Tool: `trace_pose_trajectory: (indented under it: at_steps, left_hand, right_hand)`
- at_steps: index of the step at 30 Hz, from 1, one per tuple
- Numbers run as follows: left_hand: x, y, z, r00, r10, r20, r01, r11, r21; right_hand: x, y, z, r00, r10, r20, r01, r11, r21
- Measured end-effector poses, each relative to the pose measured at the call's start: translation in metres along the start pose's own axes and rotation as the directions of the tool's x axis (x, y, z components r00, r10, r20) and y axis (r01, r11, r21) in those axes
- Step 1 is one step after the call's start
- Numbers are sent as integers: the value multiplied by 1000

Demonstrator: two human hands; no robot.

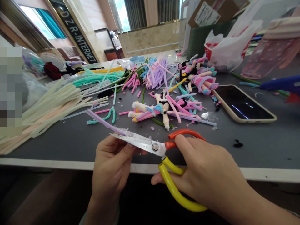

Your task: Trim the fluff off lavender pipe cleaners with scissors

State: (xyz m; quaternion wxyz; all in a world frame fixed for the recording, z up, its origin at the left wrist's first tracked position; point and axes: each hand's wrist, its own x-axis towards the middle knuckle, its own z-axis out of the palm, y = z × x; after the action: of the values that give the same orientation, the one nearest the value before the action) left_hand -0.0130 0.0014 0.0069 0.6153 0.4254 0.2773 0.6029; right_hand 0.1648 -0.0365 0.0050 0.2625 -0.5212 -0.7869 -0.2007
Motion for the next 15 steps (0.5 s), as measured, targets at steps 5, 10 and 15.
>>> trace_pose_trajectory:
  at_steps: [5, 10, 15]
  left_hand:
    - [0, 0, 1, 1000, -3, -1, 3, 1000, -10]
    - [-1, 0, -3, 999, -10, 34, 10, 1000, 13]
    - [-1, 1, -5, 999, 31, 31, -33, 998, 55]
  right_hand:
    - [-1, 1, 1, 1000, -8, -12, 8, 1000, 28]
    - [-3, 3, 2, 1000, 12, -11, -12, 999, 37]
    - [-3, 4, 1, 1000, 18, -4, -18, 1000, 1]
